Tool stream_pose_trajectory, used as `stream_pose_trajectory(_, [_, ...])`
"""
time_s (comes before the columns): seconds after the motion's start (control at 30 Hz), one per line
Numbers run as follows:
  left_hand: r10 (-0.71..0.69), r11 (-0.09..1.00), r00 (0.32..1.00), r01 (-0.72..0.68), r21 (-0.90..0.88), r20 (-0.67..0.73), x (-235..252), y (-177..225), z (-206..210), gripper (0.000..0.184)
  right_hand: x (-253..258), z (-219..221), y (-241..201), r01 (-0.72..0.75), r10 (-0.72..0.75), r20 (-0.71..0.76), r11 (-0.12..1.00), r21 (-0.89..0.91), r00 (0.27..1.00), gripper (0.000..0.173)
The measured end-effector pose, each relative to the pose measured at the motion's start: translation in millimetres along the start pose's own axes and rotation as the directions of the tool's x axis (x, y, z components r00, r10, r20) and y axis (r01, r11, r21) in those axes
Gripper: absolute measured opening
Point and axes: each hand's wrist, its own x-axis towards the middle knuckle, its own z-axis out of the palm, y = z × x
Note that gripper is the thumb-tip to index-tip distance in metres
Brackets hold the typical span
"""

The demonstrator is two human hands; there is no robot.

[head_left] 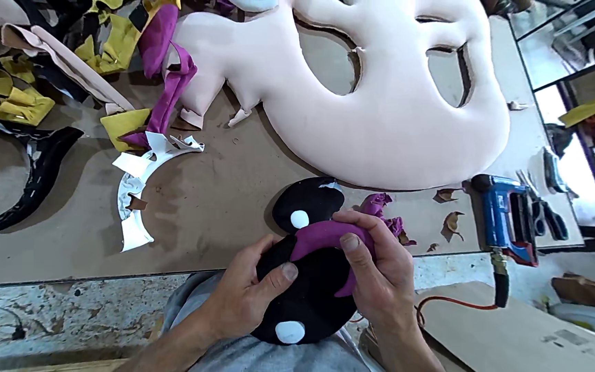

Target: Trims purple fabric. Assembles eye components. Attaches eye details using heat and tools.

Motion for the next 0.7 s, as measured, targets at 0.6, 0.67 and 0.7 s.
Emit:
stream_pose_trajectory(0.6, [-0.118,0.987,0.986,0.104,0.12,0.118,8.0,5.8,9.2,0.031,-6.6,-28.2,-17.0,-0.074,0.075,-0.038,0.997,0.037,0.996,0.032])
stream_pose_trajectory(0.67, [-0.121,0.982,0.987,0.103,0.155,0.108,6.6,5.3,9.4,0.035,-14.6,-22.0,-14.1,-0.093,0.093,-0.035,0.996,0.017,0.995,0.03])
stream_pose_trajectory(0.7, [-0.125,0.982,0.987,0.108,0.157,0.105,5.5,4.3,9.5,0.035,-17.8,-20.2,-13.1,-0.102,0.102,-0.035,0.995,0.016,0.994,0.03])
